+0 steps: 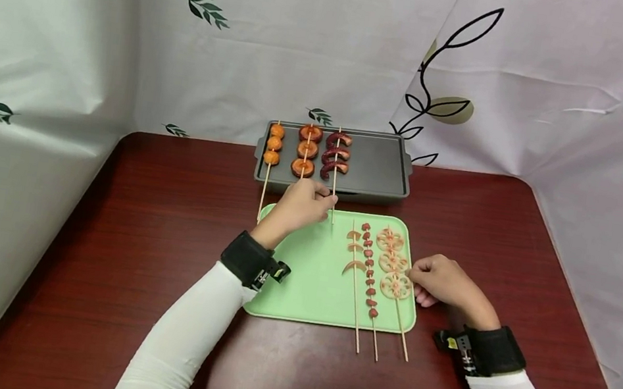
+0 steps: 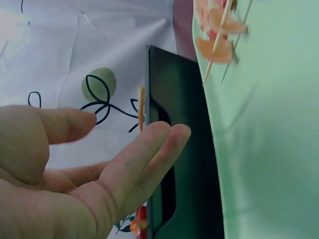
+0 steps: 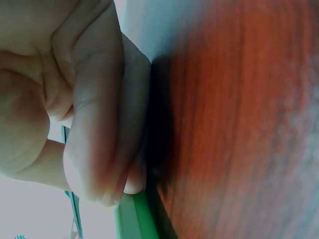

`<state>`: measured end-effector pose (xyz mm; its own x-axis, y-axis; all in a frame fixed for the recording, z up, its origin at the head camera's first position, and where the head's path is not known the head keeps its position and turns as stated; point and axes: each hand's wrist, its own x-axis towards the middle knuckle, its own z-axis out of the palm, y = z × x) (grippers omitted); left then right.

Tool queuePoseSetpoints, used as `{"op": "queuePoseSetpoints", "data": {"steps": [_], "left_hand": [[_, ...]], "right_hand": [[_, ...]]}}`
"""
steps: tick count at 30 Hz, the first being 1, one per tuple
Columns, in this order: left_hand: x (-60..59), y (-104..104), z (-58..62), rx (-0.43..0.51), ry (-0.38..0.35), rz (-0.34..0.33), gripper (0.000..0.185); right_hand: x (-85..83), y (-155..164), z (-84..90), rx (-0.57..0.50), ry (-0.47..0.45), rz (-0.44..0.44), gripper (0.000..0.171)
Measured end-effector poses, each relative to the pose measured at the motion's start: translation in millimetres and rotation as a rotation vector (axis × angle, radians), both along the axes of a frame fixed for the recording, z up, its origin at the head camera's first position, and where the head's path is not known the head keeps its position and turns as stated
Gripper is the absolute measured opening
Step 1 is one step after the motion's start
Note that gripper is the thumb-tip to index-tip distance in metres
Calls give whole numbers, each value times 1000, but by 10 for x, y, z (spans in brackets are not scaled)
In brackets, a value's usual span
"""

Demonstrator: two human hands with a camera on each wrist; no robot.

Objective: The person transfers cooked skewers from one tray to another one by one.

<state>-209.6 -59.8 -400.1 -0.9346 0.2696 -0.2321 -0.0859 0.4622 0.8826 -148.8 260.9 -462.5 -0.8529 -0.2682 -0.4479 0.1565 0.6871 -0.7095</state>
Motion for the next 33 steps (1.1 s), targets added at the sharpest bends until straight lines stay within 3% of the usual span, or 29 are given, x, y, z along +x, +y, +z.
{"op": "queuePoseSetpoints", "data": {"steps": [5,17,22,33], "left_hand": [[-22,73,-74,139,-88,54,41],[-64,183,-166,431,-193,183,35],[-66,185,-166,479,-220,213,23],[-52,155,-95,566,-294,206,22]], "right_hand": [[-3,-2,-8,-2,1,-6,32],[11,-7,-6,-7,16,7,34],[13,-2,-4,-7,26,8,34],[26,4,0,-8,29,8,35]]}}
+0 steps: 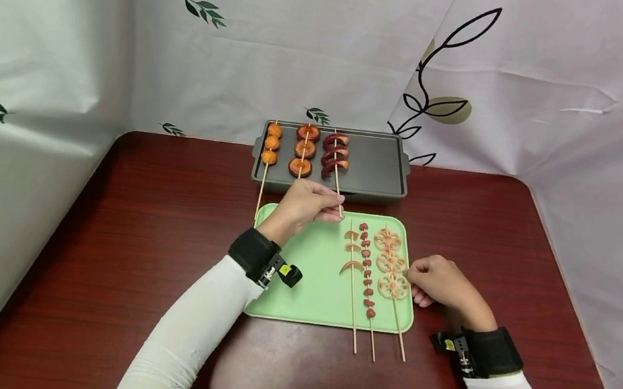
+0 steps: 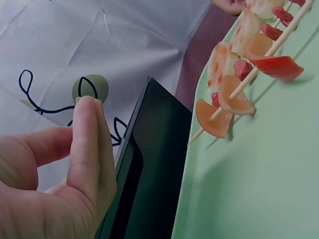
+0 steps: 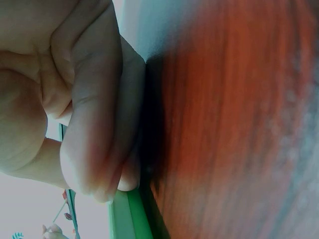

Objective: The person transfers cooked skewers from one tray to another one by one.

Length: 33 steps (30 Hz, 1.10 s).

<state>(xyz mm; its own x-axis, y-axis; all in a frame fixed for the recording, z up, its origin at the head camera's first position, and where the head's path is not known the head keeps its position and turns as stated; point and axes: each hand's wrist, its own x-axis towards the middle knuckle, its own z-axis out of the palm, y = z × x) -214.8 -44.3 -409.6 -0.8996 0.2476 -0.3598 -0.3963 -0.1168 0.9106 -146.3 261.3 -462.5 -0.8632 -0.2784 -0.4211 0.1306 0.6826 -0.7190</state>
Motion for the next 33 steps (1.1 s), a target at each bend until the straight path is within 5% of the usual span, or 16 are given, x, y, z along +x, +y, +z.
{"op": "queuePoseSetpoints", "data": {"steps": [13,20,33], "left_hand": [[24,-40,51,-13,29,-42,31],[63,-46,43,-65,48,-50,16],[271,-143,25,-148,119,-139,6]], "right_hand": [[-11,-11,-6,-5,19,8,35],[-4,-9,-11,-6,15,9,34],[3,25,-20,-17,4,18,34]]}}
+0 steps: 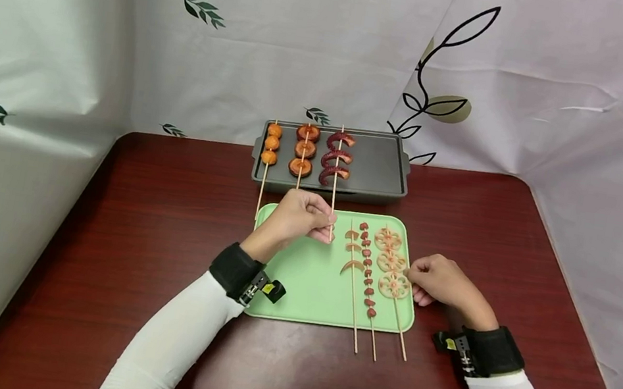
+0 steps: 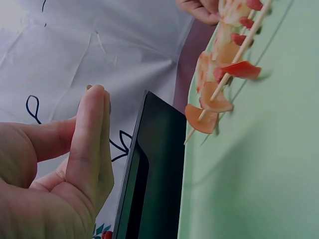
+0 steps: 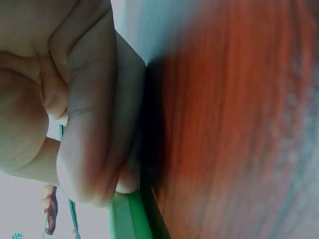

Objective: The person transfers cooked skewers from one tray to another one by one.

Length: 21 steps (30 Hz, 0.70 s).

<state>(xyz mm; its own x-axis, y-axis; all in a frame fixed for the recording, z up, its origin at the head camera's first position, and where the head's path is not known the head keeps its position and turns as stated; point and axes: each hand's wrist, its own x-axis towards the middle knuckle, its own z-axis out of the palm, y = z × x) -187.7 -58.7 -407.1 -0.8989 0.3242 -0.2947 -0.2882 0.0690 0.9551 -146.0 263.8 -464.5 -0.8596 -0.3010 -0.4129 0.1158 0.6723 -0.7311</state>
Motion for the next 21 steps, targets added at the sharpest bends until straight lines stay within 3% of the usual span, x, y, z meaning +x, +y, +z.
{"op": "queuePoseSetpoints", "data": {"steps": [10,21], "left_hand": [[306,-89,9,-42,74,-100,12],[659,-166,-54,-30,79,-177,11]], "right_hand": [[-1,-5,8,2,4,-9,35],[6,-12,-3,11,9,-8,34]]}}
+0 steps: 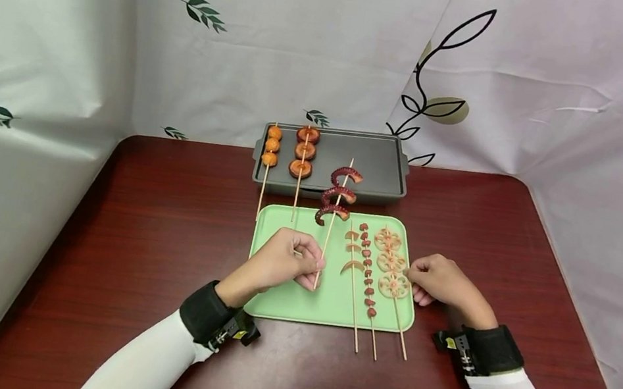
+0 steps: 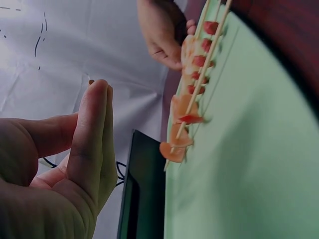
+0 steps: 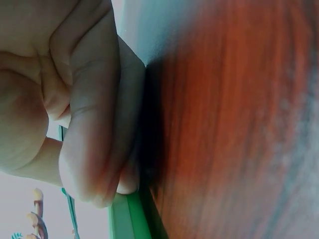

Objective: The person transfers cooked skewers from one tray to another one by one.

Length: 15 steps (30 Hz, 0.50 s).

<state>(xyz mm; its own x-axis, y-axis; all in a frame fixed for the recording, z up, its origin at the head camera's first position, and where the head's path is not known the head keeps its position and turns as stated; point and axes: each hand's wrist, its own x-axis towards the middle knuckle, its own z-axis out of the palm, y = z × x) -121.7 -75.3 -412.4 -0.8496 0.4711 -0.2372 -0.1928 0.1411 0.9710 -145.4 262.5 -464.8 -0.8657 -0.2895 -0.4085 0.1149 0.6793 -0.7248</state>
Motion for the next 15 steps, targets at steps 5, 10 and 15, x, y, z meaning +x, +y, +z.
{"op": "queuePoseSetpoints", "data": {"steps": [5,10,15], "left_hand": [[100,-25,-82,-6,-10,9,9],[186,-38,-152,-14,-12,21,8],[283,-44,-212,-19,-10,24,8]], "right_hand": [[1,5,2,-2,-4,-4,34],[-2,7,-1,-7,-9,-9,34],[-1,9,-6,-4,-7,-9,34]]}}
